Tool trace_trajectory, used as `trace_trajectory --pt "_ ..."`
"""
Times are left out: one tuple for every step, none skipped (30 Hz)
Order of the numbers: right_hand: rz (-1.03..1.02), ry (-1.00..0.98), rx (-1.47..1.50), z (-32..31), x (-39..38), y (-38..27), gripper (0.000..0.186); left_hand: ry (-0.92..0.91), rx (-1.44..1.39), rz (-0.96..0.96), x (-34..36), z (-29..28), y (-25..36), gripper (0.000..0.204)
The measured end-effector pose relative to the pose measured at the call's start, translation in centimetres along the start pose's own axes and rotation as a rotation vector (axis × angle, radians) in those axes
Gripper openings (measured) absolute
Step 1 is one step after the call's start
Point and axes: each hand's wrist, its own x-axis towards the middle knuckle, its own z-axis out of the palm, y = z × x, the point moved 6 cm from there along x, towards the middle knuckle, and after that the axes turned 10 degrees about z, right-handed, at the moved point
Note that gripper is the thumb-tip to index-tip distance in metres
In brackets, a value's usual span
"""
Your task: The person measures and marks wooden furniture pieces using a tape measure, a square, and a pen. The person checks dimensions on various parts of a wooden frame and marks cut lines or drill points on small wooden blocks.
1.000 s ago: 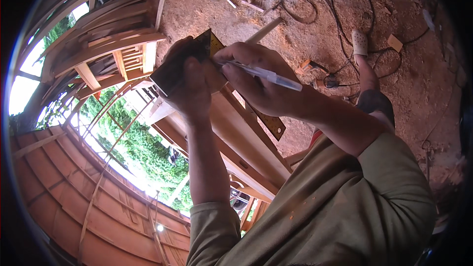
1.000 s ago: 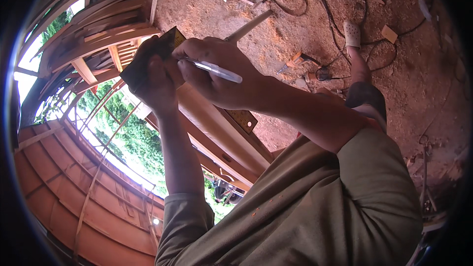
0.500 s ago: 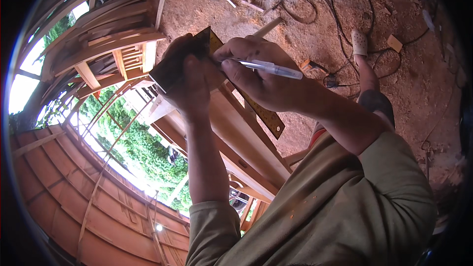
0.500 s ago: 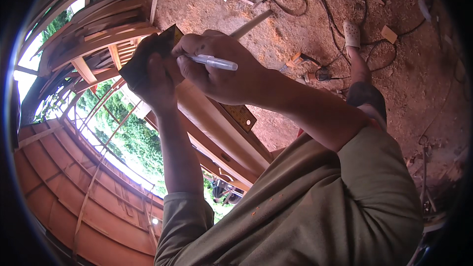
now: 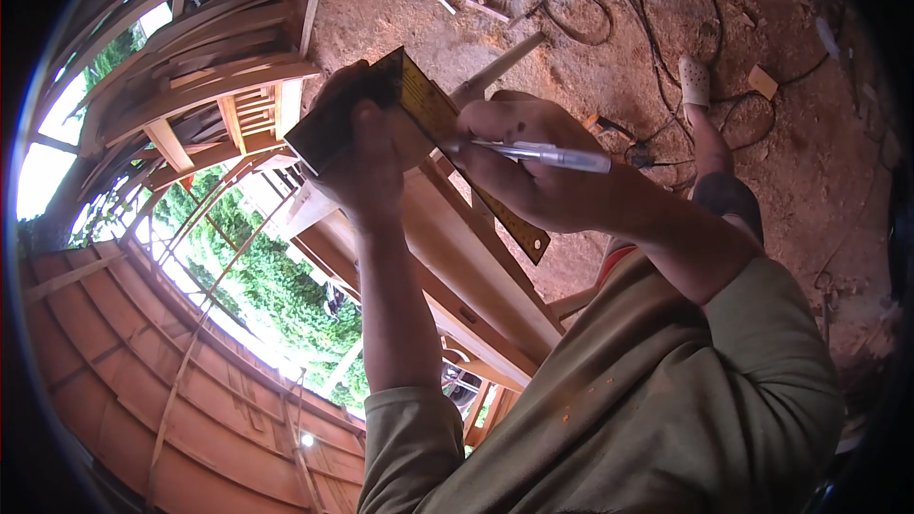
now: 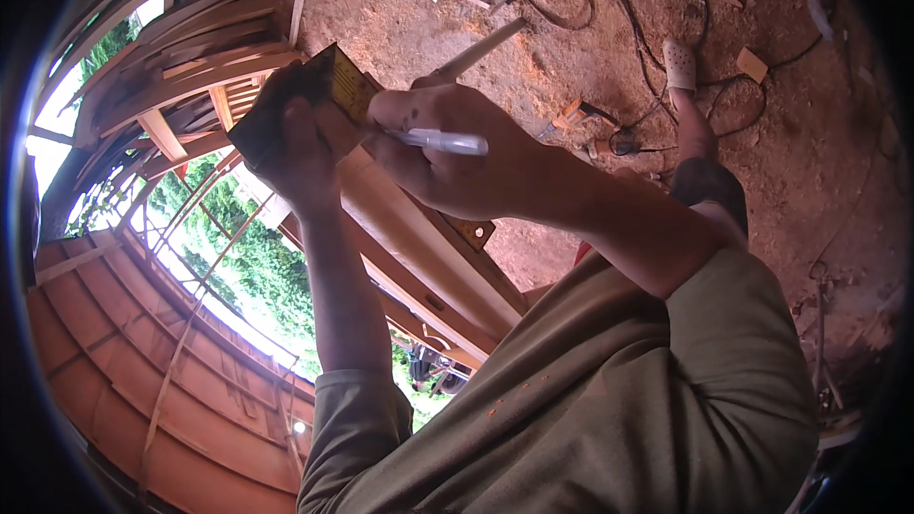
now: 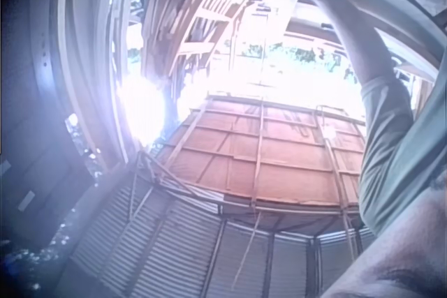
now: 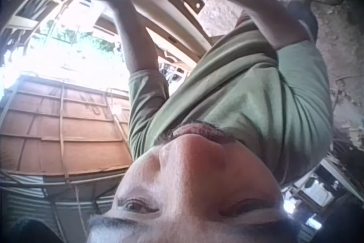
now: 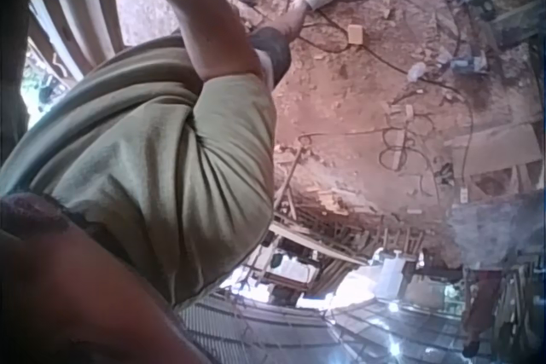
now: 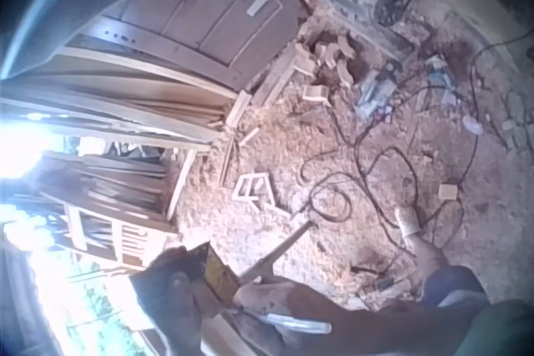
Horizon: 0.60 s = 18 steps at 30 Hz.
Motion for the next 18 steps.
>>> trace_trajectory --pt "0.000 0.002 -0.001 0.0 -0.3 0.0 0.016 -0.023 0.043 -0.018 0.0 0.0 -0.1 0.031" --pt "-0.101 0.079 0.043 -0.3 -0.8 -0.5 0.017 -0.024 0.041 -0.017 0.0 -0.1 -0.3 0.031" --pt "-0.152 0.117 0.064 -0.5 -0.9 -0.6 0.018 -0.023 -0.019 -0.058 -0.2 -0.2 -0.8 0.034" --pt "-0.203 0.155 0.085 -0.6 -1.1 -0.7 0.018 -0.021 -0.077 -0.098 -0.3 -0.2 -1.1 0.039" --pt "-0.151 0.136 0.118 -0.5 -0.7 0.0 0.018 -0.021 -0.078 -0.098 -0.3 0.0 -0.9 0.039" --pt "-0.100 0.116 0.151 -0.4 -0.3 0.5 0.018 -0.016 -0.023 -0.050 -0.1 0.1 -0.3 0.034" --pt "-0.100 0.116 0.153 -0.4 -0.2 0.5 0.018 -0.014 0.032 -0.001 0.1 0.2 0.1 0.032" --pt "-0.108 0.122 0.165 -0.4 -0.1 0.4 0.018 -0.015 0.033 0.000 0.1 0.1 0.0 0.032" --pt "-0.116 0.128 0.176 -0.4 0.0 0.3 0.018 -0.012 -0.070 -0.068 0.0 0.2 -0.5 0.032" --pt "-0.116 0.127 0.177 -0.2 0.1 0.3 0.018 -0.007 -0.172 -0.136 -0.1 0.2 -0.9 0.034" --pt "-0.117 0.153 0.172 0.0 0.2 0.4 0.018 -0.007 -0.172 -0.135 -0.2 0.1 -0.9 0.034" --pt "-0.118 0.180 0.168 0.1 0.3 0.4 0.018 -0.015 -0.163 -0.124 -0.1 0.0 -0.8 0.035" --pt "-0.118 0.182 0.166 0.3 0.6 0.5 0.018 -0.023 -0.158 -0.113 -0.1 0.0 -0.9 0.035" --pt "-0.144 0.198 0.154 0.4 0.9 0.5 0.018 -0.023 -0.160 -0.112 -0.1 0.0 -1.2 0.035" --pt "-0.170 0.214 0.141 0.4 1.0 0.5 0.018 -0.036 -0.186 -0.092 -0.2 0.1 -1.6 0.037" --pt "-0.172 0.211 0.144 0.5 1.2 0.3 0.018 -0.047 -0.205 -0.074 -0.2 0.0 -1.7 0.038" --pt "-0.166 0.202 0.138 0.5 1.4 0.1 0.018 -0.046 -0.201 -0.074 -0.3 -0.1 -1.8 0.038" --pt "-0.161 0.193 0.133 0.7 1.5 0.0 0.017 -0.042 -0.207 -0.086 -0.4 -0.2 -1.9 0.040"
